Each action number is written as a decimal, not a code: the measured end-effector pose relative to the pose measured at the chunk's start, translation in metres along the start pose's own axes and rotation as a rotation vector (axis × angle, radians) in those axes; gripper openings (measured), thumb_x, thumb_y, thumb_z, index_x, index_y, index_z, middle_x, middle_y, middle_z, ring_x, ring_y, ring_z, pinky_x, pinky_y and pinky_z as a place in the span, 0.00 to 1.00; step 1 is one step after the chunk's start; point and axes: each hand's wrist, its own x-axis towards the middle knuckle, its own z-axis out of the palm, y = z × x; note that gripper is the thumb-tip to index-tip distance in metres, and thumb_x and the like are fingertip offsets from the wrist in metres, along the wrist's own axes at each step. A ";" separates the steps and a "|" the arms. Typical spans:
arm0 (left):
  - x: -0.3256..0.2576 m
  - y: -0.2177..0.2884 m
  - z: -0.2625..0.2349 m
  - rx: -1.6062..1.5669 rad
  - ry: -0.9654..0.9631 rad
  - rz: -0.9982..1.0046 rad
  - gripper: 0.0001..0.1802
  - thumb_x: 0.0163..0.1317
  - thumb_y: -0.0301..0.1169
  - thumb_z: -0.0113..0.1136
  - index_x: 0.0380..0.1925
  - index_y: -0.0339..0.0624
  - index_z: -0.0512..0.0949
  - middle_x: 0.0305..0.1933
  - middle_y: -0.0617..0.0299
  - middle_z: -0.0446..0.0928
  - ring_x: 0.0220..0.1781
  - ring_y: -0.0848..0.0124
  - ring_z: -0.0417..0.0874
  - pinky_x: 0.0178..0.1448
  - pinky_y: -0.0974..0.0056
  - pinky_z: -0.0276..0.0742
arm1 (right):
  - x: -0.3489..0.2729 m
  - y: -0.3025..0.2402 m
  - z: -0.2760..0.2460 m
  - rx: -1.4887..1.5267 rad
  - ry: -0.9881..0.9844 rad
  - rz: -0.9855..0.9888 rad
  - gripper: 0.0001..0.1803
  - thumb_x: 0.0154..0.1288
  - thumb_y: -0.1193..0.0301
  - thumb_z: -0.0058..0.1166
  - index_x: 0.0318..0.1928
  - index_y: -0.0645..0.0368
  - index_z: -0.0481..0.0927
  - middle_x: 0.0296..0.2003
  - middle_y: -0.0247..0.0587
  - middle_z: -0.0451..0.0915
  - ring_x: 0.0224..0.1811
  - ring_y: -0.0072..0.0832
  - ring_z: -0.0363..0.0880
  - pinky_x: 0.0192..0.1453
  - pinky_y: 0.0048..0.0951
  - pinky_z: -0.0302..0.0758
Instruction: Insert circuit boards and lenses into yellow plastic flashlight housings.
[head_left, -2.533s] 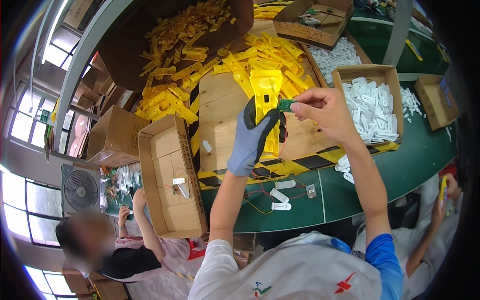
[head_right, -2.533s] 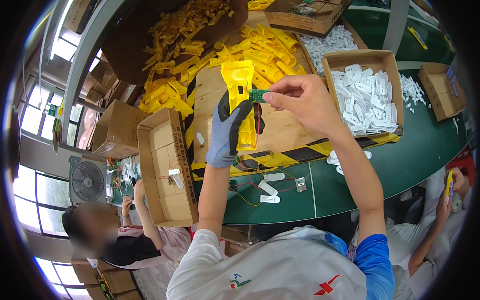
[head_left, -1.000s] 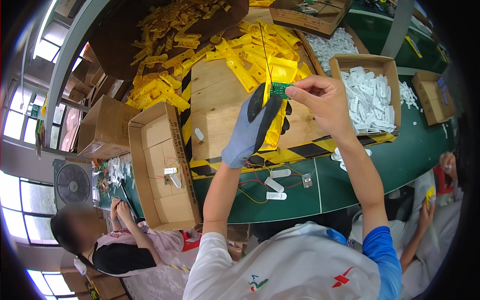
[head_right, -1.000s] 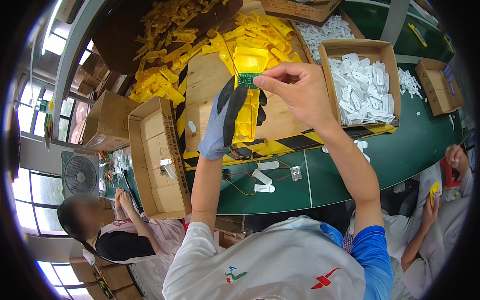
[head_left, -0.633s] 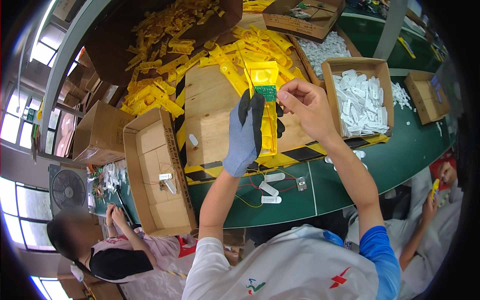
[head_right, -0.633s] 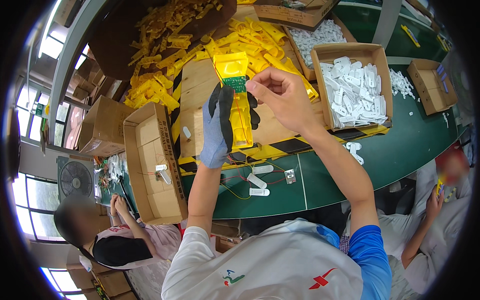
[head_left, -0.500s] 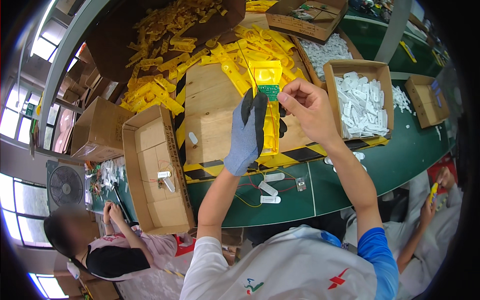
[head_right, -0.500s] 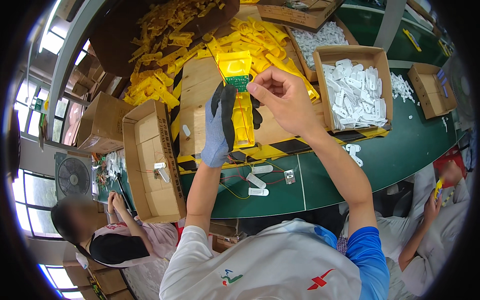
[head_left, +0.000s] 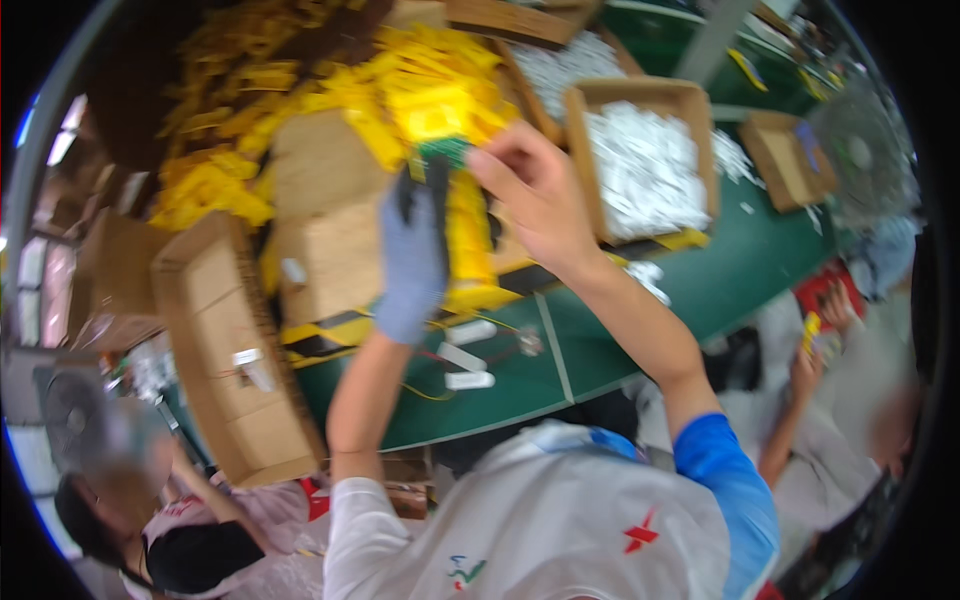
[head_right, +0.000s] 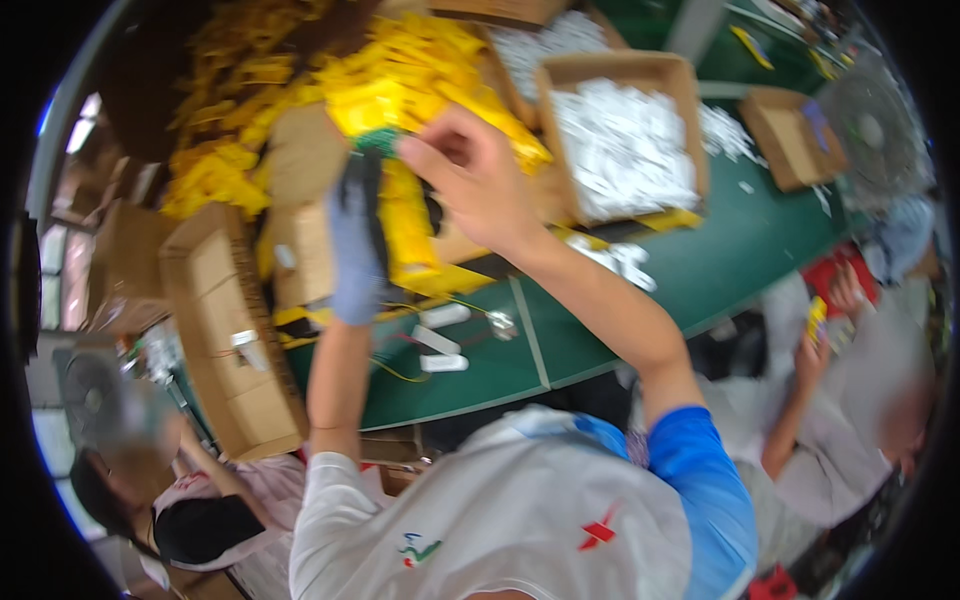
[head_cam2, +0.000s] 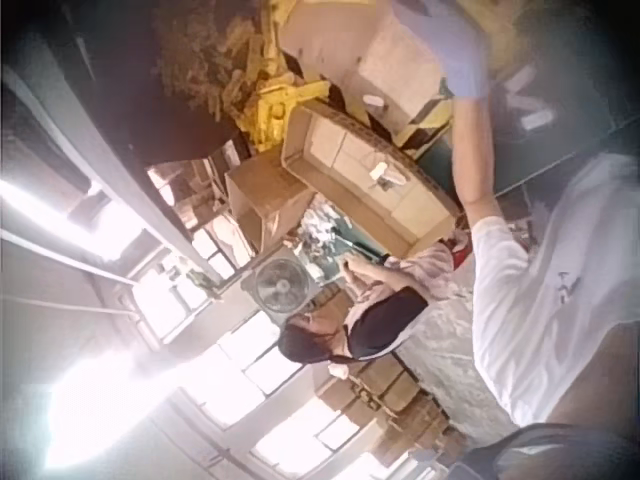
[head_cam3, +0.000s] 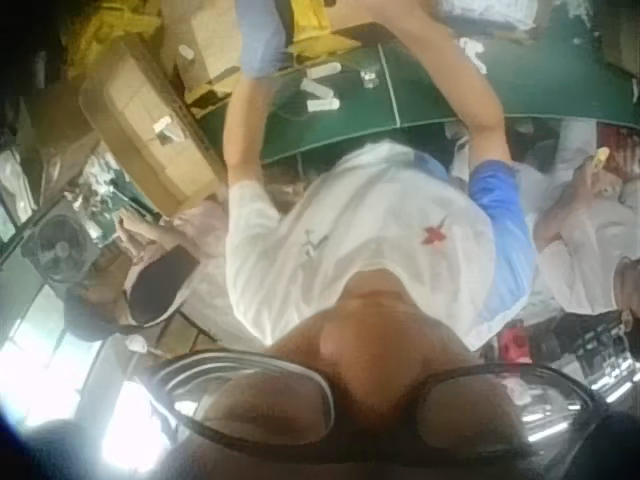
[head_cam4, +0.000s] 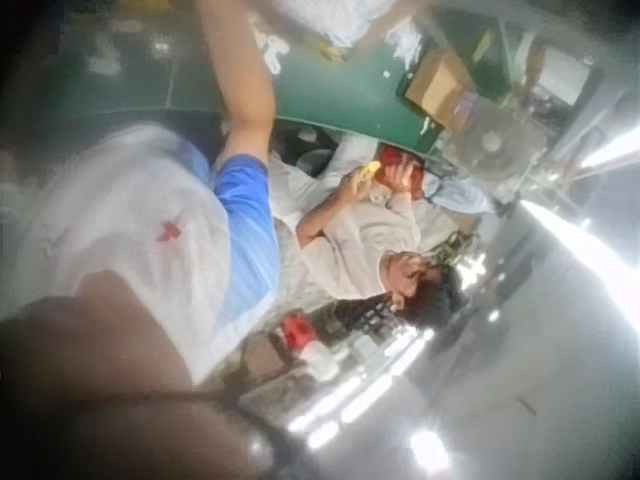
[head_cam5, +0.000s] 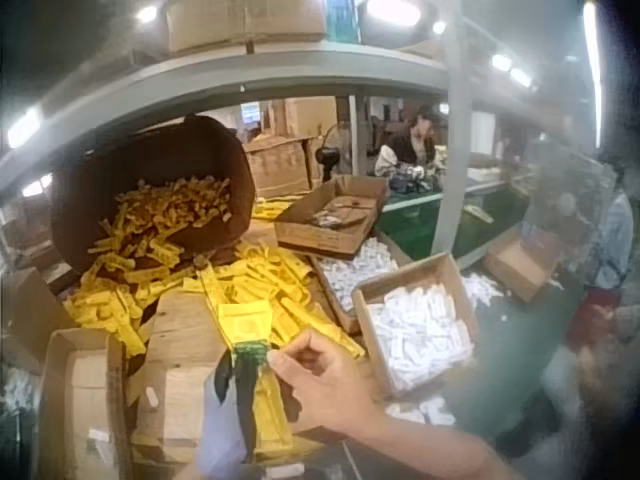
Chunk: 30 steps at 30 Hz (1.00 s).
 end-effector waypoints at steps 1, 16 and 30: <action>-0.001 0.021 0.001 -0.202 -0.051 -0.285 0.19 0.72 0.42 0.51 0.52 0.38 0.70 0.33 0.55 0.78 0.21 0.67 0.79 0.24 0.63 0.77 | -0.002 -0.005 -0.004 0.032 -0.056 0.061 0.08 0.67 0.70 0.59 0.38 0.62 0.77 0.32 0.30 0.79 0.35 0.13 0.75 0.41 0.18 0.72; 0.009 0.052 0.010 -0.288 -0.177 -0.424 0.26 0.72 0.35 0.52 0.68 0.49 0.61 0.47 0.54 0.78 0.27 0.69 0.82 0.26 0.67 0.80 | -0.109 -0.003 -0.130 -1.488 -0.338 -0.012 0.11 0.56 0.72 0.65 0.41 0.57 0.84 0.33 0.37 0.78 0.31 0.35 0.79 0.35 0.32 0.76; 0.008 0.057 -0.012 -0.434 -0.242 -0.449 0.16 0.73 0.34 0.50 0.57 0.43 0.67 0.45 0.61 0.76 0.39 0.77 0.78 0.38 0.69 0.81 | -0.033 -0.070 -0.030 0.015 -0.221 -0.022 0.07 0.69 0.76 0.52 0.40 0.67 0.81 0.27 0.37 0.77 0.22 0.16 0.71 0.23 0.18 0.69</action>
